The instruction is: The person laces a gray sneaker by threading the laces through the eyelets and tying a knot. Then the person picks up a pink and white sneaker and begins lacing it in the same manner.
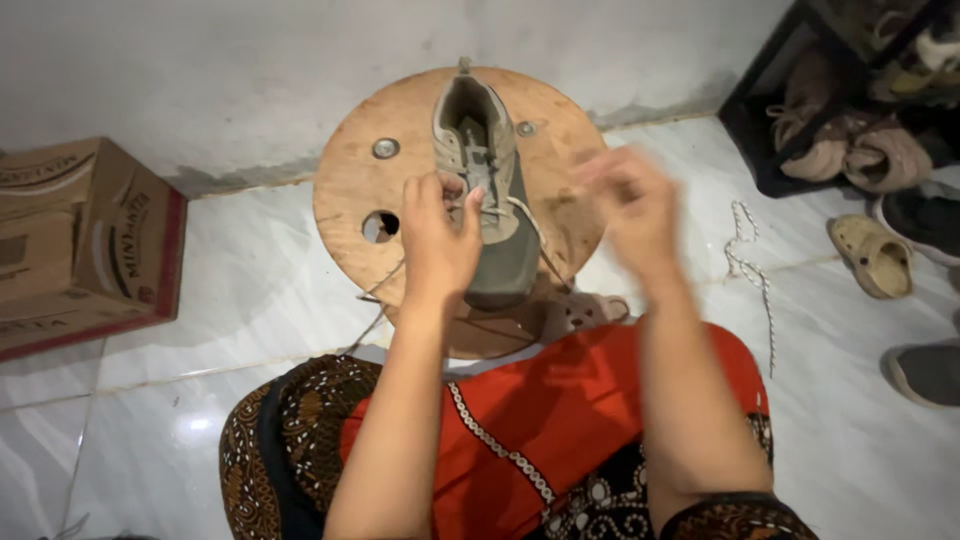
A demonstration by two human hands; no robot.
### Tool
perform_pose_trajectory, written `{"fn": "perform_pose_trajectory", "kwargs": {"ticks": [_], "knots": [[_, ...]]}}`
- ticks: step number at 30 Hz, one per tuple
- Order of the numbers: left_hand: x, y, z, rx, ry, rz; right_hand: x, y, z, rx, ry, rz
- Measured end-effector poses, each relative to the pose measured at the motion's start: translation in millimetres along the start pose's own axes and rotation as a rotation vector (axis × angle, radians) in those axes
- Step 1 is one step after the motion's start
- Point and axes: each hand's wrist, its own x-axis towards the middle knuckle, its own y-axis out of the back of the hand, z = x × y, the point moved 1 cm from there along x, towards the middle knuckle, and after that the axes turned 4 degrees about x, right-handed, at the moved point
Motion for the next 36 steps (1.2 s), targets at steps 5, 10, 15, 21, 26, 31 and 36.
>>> {"fn": "perform_pose_trajectory", "kwargs": {"ticks": [5, 10, 15, 21, 26, 31, 36], "knots": [[12.0, -13.4, -20.4, 0.106, 0.107, -0.017, 6.3, -87.9, -13.8, 0.154, -0.241, -0.044], [7.9, -20.3, -50.6, -0.273, 0.472, -0.079, 13.6, -102.4, -6.2, -0.003, -0.288, -0.042], [-2.2, -33.0, -100.3, -0.695, 0.629, -0.128, 14.8, -106.0, -1.4, -0.013, -0.288, -0.089], [-9.9, -44.0, -132.5, -0.849, 0.649, -0.186, 22.7, -109.4, -9.9, -0.323, -0.172, -0.134], [-12.8, -44.2, -133.5, -0.829, 0.661, -0.195, 23.8, -112.1, -15.3, -0.384, -0.109, -0.135], [-10.1, -44.3, -133.9, -0.864, 0.644, -0.218, 26.9, -115.3, -16.6, -0.409, -0.082, -0.176], [-5.8, -40.4, -135.9, -0.977, 0.640, -0.244, 28.2, -117.0, -10.7, -0.327, -0.100, -0.176]]}}
